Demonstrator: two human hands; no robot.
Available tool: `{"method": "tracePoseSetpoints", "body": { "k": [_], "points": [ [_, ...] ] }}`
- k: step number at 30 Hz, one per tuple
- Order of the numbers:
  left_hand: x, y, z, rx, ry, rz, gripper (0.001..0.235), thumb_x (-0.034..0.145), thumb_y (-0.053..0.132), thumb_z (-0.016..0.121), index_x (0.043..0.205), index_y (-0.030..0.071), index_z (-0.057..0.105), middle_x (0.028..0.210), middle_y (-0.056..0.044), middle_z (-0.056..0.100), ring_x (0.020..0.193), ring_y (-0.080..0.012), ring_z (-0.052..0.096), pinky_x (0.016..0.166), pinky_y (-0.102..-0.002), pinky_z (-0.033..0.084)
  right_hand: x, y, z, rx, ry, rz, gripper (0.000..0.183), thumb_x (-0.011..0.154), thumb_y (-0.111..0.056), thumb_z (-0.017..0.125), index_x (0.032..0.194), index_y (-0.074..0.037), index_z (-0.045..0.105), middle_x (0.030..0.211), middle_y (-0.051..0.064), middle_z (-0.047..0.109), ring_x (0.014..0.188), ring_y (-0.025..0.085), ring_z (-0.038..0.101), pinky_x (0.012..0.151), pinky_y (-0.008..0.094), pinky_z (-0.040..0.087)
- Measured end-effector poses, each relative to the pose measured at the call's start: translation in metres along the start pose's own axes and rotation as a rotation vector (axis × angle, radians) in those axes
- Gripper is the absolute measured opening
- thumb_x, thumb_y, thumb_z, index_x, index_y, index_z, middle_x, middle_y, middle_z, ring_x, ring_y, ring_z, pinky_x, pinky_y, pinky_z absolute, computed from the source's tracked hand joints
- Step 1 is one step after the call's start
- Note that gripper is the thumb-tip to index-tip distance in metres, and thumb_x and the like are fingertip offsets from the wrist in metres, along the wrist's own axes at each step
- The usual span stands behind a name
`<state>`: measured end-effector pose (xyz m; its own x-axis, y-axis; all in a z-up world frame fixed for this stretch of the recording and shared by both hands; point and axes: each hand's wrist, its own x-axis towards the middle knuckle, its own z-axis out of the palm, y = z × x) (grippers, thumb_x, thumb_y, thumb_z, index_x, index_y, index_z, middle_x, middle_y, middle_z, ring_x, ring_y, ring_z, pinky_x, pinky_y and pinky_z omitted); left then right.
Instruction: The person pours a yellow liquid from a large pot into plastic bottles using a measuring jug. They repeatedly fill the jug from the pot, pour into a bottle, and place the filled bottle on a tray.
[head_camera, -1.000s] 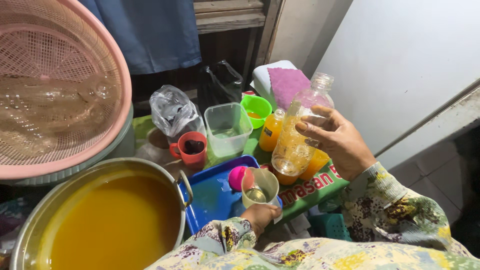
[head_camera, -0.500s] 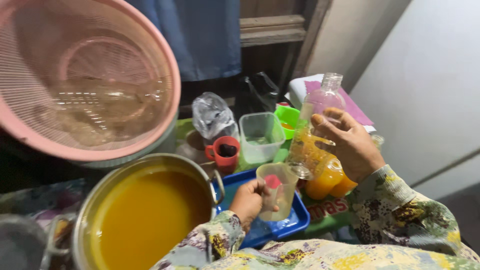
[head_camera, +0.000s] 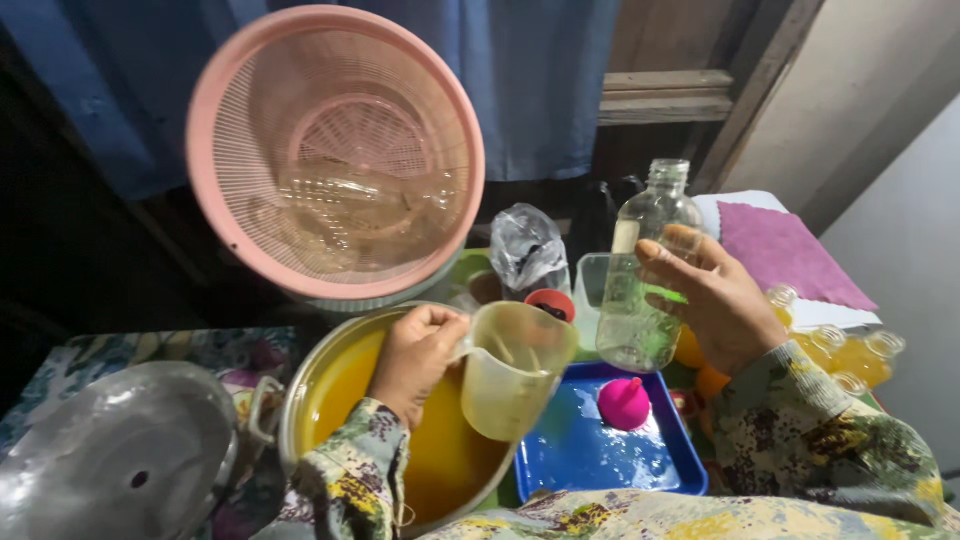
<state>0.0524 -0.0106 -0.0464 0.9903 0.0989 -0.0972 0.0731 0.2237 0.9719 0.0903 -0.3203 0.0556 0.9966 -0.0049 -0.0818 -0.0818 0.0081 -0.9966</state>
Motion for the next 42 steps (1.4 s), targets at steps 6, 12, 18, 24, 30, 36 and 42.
{"method": "tracePoseSetpoints", "body": {
  "k": [6,12,18,24,30,36,42],
  "points": [
    [0.015,-0.016,-0.069,0.458,0.237,0.044,0.041,0.075,0.028,0.089,0.081,-0.003,0.063,0.071,-0.007,0.067,0.060,-0.0119,0.057,0.057,-0.030,0.050,-0.008,-0.001,0.033,0.034,-0.071,0.028,0.080,0.077,-0.023,0.077,0.148,-0.011,0.043,0.134,0.015,0.067,0.122,0.023,0.065,0.101,0.043,0.049],
    [0.019,-0.040,-0.091,0.992,0.264,0.099,0.055,0.066,0.036,0.094,0.095,0.004,0.060,0.093,-0.015,0.071,0.085,-0.0284,0.067,0.077,-0.042,0.054,-0.020,-0.003,0.052,-0.004,-0.072,0.029,0.075,0.077,-0.021,0.078,0.145,-0.008,0.050,0.133,0.015,0.068,0.117,0.023,0.066,0.096,0.040,0.052],
    [-0.001,-0.047,-0.078,1.394,0.084,-0.094,0.055,0.075,0.036,0.087,0.112,0.008,0.060,0.108,-0.015,0.074,0.109,-0.0318,0.068,0.102,-0.049,0.041,-0.027,0.002,0.057,-0.053,-0.014,0.046,0.074,0.077,-0.021,0.079,0.144,-0.010,0.050,0.133,0.014,0.068,0.118,0.022,0.066,0.095,0.038,0.051],
    [-0.002,-0.081,-0.080,1.553,-0.046,-0.092,0.037,0.082,0.024,0.079,0.113,0.010,0.063,0.098,-0.014,0.076,0.102,-0.0318,0.072,0.100,-0.045,0.047,-0.035,0.004,0.053,-0.094,0.021,0.061,0.074,0.076,-0.021,0.080,0.144,-0.010,0.052,0.133,0.014,0.068,0.118,0.023,0.065,0.096,0.038,0.051],
    [0.003,-0.094,-0.077,1.603,-0.108,-0.065,0.032,0.084,0.016,0.074,0.113,0.010,0.062,0.097,-0.014,0.075,0.103,-0.0320,0.071,0.103,-0.047,0.044,-0.037,0.005,0.051,-0.123,0.027,0.097,0.076,0.076,-0.023,0.079,0.146,-0.011,0.050,0.135,0.014,0.067,0.122,0.023,0.065,0.101,0.039,0.050],
    [0.001,-0.087,-0.069,1.588,-0.165,-0.144,0.033,0.085,0.019,0.075,0.114,0.011,0.061,0.101,-0.014,0.075,0.106,-0.0307,0.070,0.102,-0.045,0.045,-0.036,0.004,0.048,-0.131,0.029,0.103,0.079,0.077,-0.023,0.079,0.148,-0.011,0.047,0.137,0.016,0.065,0.123,0.024,0.065,0.103,0.040,0.051],
    [0.004,-0.094,-0.073,1.360,-0.096,-0.233,0.042,0.079,0.029,0.082,0.115,0.019,0.064,0.107,-0.008,0.073,0.109,-0.0299,0.069,0.098,-0.044,0.049,-0.033,0.004,0.046,-0.119,0.008,0.086,0.080,0.076,-0.024,0.079,0.149,-0.011,0.047,0.137,0.016,0.065,0.123,0.025,0.065,0.102,0.040,0.051]
  ]
}}
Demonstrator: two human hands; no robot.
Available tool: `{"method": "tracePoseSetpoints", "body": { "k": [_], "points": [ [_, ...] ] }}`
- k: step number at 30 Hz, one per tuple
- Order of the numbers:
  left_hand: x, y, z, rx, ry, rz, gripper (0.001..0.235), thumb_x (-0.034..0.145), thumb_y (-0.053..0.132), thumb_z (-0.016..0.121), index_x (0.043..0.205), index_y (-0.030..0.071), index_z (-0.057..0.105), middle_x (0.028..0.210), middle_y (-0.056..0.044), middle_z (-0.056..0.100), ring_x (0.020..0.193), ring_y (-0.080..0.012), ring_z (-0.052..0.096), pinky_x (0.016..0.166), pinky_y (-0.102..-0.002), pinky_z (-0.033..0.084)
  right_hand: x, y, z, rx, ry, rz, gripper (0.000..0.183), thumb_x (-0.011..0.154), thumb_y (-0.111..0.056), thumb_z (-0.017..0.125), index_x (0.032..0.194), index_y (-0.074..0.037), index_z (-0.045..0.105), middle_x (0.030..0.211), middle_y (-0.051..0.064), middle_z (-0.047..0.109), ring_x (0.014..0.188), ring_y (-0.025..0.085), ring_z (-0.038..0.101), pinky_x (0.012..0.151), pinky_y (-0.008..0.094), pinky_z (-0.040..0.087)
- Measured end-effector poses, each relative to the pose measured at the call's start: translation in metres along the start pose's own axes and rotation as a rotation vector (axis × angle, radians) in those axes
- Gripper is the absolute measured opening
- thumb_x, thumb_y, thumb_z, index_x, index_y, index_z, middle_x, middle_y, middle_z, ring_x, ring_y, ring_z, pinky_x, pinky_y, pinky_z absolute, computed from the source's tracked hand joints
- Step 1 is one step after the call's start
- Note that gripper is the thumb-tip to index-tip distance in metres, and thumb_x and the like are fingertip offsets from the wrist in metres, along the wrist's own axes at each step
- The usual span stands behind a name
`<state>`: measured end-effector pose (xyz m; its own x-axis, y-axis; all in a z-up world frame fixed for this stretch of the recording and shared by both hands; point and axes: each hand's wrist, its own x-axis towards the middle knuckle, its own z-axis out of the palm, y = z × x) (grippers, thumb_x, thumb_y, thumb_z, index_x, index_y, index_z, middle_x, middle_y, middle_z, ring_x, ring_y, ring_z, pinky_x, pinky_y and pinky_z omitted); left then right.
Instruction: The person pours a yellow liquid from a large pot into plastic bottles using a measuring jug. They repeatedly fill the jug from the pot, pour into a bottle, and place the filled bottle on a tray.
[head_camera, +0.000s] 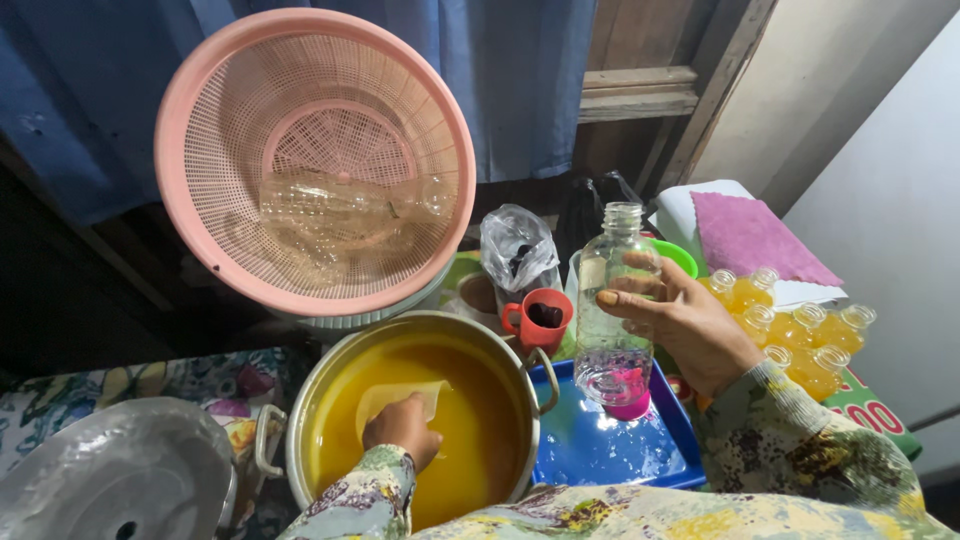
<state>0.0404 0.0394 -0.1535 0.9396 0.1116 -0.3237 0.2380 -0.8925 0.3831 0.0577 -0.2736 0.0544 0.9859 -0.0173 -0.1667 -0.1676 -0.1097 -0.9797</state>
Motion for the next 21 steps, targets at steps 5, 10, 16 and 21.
{"method": "tracePoseSetpoints", "body": {
  "k": [5,10,16,21],
  "points": [
    [0.011,-0.006,0.010,-0.218,0.149,-0.094,0.027,0.080,0.037,0.080,0.093,0.017,0.070,0.095,-0.008,0.076,0.098,-0.0314,0.071,0.092,-0.044,0.051,0.002,0.008,0.000,0.020,-0.013,-0.009,0.081,0.074,-0.018,0.081,0.148,-0.010,0.048,0.133,0.014,0.066,0.119,0.023,0.065,0.102,0.038,0.050],
    [0.019,-0.012,0.013,-0.300,0.207,-0.196,0.024,0.081,0.039,0.078,0.081,0.016,0.070,0.082,-0.006,0.077,0.088,-0.0290,0.073,0.085,-0.042,0.048,0.011,0.022,-0.002,-0.088,-0.061,-0.021,0.077,0.070,-0.012,0.084,0.141,-0.004,0.055,0.129,0.013,0.069,0.117,0.022,0.066,0.104,0.038,0.049],
    [0.016,-0.020,0.022,-0.762,0.290,-0.111,0.030,0.076,0.026,0.084,0.067,0.004,0.065,0.060,-0.008,0.067,0.055,-0.0190,0.061,0.058,-0.034,0.051,0.015,0.038,-0.006,-0.091,0.000,0.060,0.093,0.066,-0.006,0.084,0.149,-0.014,0.042,0.132,0.013,0.066,0.122,0.026,0.064,0.107,0.041,0.047],
    [0.018,-0.006,0.020,-1.087,0.299,-0.034,0.027,0.076,0.014,0.083,0.065,0.002,0.061,0.057,-0.003,0.060,0.050,-0.0105,0.050,0.050,-0.031,0.044,0.020,0.050,-0.014,-0.073,-0.009,0.103,0.104,0.060,-0.001,0.084,0.152,-0.015,0.038,0.140,0.012,0.059,0.129,0.029,0.059,0.108,0.046,0.050]
  ]
}}
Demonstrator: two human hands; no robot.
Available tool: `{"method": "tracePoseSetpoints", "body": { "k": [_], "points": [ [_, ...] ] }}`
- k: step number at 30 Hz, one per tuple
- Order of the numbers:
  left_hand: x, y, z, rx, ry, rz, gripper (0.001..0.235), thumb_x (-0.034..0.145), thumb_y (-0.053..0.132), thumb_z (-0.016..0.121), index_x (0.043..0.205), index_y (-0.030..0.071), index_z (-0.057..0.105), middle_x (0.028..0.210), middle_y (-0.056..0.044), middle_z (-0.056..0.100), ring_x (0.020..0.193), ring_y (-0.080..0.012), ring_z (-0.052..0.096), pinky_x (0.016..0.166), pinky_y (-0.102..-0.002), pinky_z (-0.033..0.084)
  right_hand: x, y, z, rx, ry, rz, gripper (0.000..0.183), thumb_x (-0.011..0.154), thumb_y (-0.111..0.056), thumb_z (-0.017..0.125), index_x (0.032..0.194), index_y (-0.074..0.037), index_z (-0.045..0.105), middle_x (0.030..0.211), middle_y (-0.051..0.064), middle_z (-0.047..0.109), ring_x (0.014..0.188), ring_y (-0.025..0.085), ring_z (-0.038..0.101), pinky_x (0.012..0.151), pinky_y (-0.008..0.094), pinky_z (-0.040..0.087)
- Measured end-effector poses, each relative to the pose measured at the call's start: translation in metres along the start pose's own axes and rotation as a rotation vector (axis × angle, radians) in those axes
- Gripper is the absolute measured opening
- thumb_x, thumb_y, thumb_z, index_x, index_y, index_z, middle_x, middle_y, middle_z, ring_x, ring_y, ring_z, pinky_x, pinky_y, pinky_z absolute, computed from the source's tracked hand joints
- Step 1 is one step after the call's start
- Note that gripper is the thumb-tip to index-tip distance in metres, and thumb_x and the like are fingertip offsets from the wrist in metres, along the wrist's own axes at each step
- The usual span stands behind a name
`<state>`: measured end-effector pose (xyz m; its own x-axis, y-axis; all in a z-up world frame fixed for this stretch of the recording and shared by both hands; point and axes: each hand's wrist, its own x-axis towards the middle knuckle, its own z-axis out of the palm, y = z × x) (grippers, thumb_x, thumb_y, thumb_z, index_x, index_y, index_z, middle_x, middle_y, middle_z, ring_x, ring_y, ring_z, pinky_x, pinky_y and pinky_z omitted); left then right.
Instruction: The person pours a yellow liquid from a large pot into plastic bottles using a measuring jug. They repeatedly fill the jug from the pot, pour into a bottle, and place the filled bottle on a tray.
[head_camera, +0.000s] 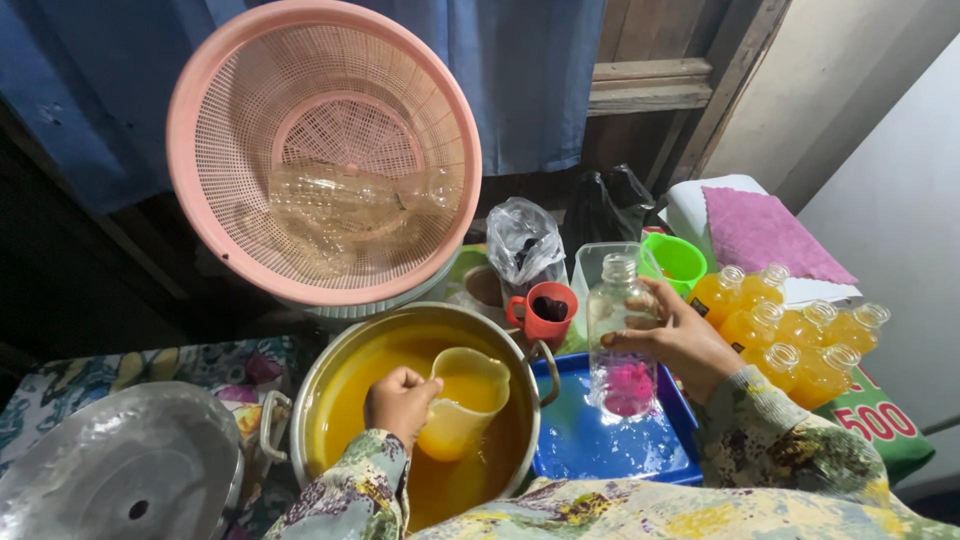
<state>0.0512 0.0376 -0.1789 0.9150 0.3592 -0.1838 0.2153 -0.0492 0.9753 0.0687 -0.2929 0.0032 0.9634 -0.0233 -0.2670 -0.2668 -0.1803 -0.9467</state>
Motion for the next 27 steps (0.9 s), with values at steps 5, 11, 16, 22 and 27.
{"method": "tracePoseSetpoints", "body": {
  "k": [5,11,16,22,27],
  "points": [
    [0.000,0.035,0.010,-0.087,-0.010,0.116,0.025,0.076,0.012,0.082,0.065,0.003,0.062,0.059,0.000,0.061,0.050,-0.0068,0.050,0.048,-0.027,0.043,0.007,0.023,-0.005,-0.091,-0.019,-0.033,0.101,0.062,0.000,0.088,0.150,-0.013,0.041,0.142,0.014,0.060,0.130,0.028,0.059,0.108,0.042,0.049],
    [-0.003,0.090,0.022,-0.234,-0.088,0.095,0.024,0.078,0.010,0.081,0.068,0.006,0.060,0.059,0.000,0.061,0.046,-0.0072,0.051,0.044,-0.026,0.040,0.017,0.064,-0.013,-0.242,-0.053,0.009,0.093,0.063,-0.005,0.090,0.144,-0.013,0.045,0.132,0.011,0.067,0.119,0.026,0.067,0.101,0.040,0.056],
    [-0.012,0.125,0.033,-0.306,-0.151,0.084,0.024,0.080,0.010,0.080,0.069,0.008,0.059,0.060,0.001,0.059,0.045,-0.0063,0.049,0.044,-0.025,0.039,0.019,0.091,-0.015,-0.328,-0.008,-0.013,0.091,0.064,-0.011,0.093,0.141,-0.010,0.044,0.128,0.016,0.069,0.111,0.026,0.072,0.091,0.038,0.062],
    [-0.028,0.155,0.047,-0.290,-0.207,0.089,0.024,0.081,0.009,0.080,0.069,0.007,0.059,0.060,0.001,0.060,0.046,-0.0056,0.049,0.045,-0.024,0.040,0.007,0.082,-0.014,-0.317,0.060,-0.059,0.093,0.068,-0.016,0.091,0.148,-0.014,0.045,0.130,0.016,0.069,0.115,0.026,0.070,0.094,0.038,0.059],
    [-0.035,0.183,0.047,-0.274,-0.210,0.130,0.023,0.082,0.009,0.081,0.070,0.007,0.061,0.062,0.001,0.061,0.047,-0.0055,0.049,0.046,-0.024,0.040,0.006,0.051,-0.016,-0.143,0.026,-0.260,0.091,0.070,-0.013,0.087,0.149,-0.012,0.040,0.137,0.013,0.060,0.127,0.023,0.059,0.100,0.038,0.055]
  ]
}}
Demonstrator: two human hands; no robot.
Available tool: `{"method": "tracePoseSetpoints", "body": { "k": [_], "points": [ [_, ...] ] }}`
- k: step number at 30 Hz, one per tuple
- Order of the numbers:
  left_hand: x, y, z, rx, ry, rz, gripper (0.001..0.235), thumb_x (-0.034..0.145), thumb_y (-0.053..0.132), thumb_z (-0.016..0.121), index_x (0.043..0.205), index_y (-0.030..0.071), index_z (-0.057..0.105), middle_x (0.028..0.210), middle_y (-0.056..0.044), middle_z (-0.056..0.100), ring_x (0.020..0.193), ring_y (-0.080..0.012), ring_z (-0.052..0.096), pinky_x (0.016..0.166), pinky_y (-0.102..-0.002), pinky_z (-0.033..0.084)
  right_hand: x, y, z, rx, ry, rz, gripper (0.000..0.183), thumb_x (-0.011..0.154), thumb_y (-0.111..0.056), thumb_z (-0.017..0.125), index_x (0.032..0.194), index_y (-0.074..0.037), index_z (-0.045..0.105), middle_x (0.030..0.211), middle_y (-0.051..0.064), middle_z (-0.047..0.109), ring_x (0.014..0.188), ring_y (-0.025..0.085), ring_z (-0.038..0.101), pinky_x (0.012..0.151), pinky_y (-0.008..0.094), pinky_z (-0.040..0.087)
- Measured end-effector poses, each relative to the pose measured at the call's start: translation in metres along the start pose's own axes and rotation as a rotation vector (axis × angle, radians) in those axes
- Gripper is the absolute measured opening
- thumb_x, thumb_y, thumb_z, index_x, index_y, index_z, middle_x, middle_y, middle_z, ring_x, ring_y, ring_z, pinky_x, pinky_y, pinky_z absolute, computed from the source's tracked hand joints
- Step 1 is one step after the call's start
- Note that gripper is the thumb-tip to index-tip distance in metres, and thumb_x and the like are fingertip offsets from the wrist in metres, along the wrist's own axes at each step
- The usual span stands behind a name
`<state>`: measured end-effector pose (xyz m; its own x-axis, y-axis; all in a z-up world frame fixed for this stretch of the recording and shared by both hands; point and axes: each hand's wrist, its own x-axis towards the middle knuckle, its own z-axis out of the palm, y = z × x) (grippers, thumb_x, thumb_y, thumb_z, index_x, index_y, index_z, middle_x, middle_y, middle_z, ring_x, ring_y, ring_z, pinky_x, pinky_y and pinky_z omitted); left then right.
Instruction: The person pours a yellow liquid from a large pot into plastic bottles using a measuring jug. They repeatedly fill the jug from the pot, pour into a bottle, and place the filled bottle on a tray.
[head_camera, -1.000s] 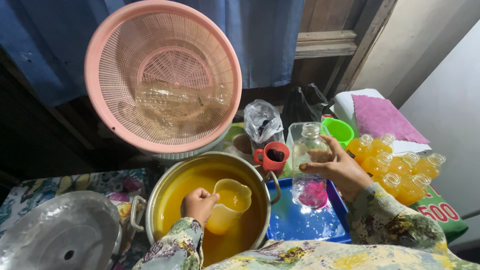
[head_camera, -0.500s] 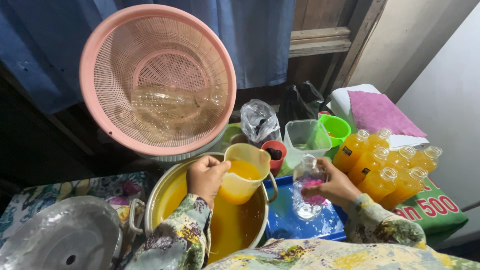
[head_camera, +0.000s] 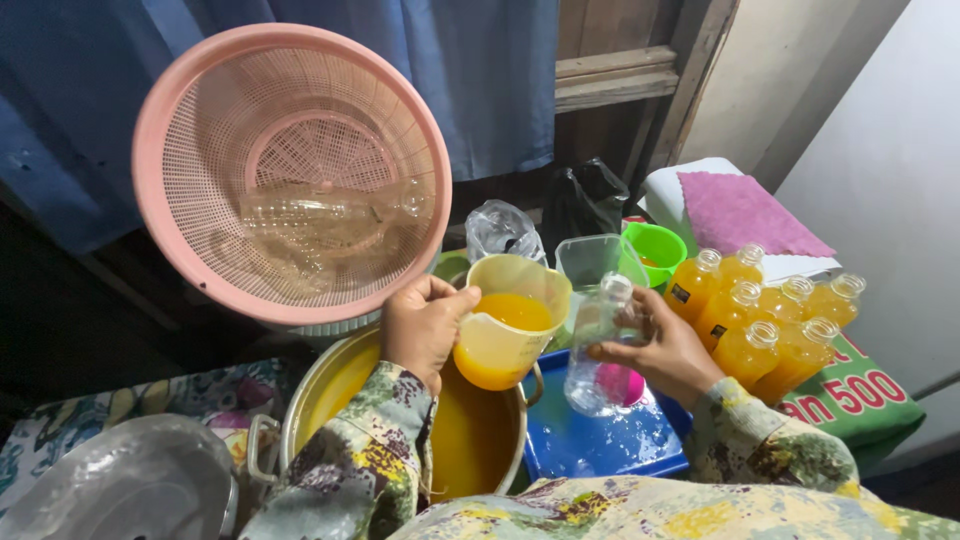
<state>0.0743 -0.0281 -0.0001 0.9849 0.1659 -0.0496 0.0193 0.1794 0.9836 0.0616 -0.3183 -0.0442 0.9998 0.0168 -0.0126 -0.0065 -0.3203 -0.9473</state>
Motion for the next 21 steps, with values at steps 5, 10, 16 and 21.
{"method": "tracePoseSetpoints", "body": {
  "k": [5,10,16,21],
  "points": [
    [0.000,0.032,0.000,-0.025,-0.008,0.050,0.022,0.083,0.008,0.079,0.071,0.007,0.061,0.063,0.001,0.064,0.049,-0.0046,0.053,0.047,-0.023,0.043,0.002,-0.024,0.000,0.175,-0.009,-0.041,0.082,0.075,-0.012,0.082,0.148,-0.008,0.045,0.139,0.018,0.063,0.125,0.028,0.064,0.102,0.040,0.056],
    [0.001,0.054,-0.001,0.029,0.016,0.078,0.021,0.084,0.009,0.079,0.071,0.007,0.062,0.062,0.000,0.063,0.048,-0.0044,0.053,0.046,-0.023,0.043,0.003,-0.038,0.010,0.213,-0.059,-0.098,0.083,0.080,-0.013,0.077,0.152,-0.009,0.036,0.145,0.015,0.057,0.132,0.025,0.058,0.104,0.039,0.055],
    [0.005,0.061,-0.002,0.036,0.028,0.125,0.021,0.083,0.008,0.080,0.071,0.006,0.063,0.061,0.000,0.062,0.047,-0.0044,0.050,0.045,-0.023,0.041,0.002,-0.044,0.028,0.005,-0.046,-0.129,0.106,0.066,-0.016,0.088,0.153,-0.014,0.028,0.142,0.013,0.056,0.132,0.025,0.055,0.105,0.043,0.051],
    [0.009,0.067,-0.001,0.031,0.024,0.133,0.021,0.083,0.009,0.080,0.072,0.005,0.063,0.062,0.000,0.062,0.048,-0.0047,0.052,0.046,-0.023,0.043,0.002,-0.030,0.038,0.056,-0.077,-0.163,0.095,0.068,-0.018,0.090,0.148,-0.012,0.039,0.140,0.012,0.061,0.130,0.027,0.060,0.104,0.044,0.052]
  ]
}}
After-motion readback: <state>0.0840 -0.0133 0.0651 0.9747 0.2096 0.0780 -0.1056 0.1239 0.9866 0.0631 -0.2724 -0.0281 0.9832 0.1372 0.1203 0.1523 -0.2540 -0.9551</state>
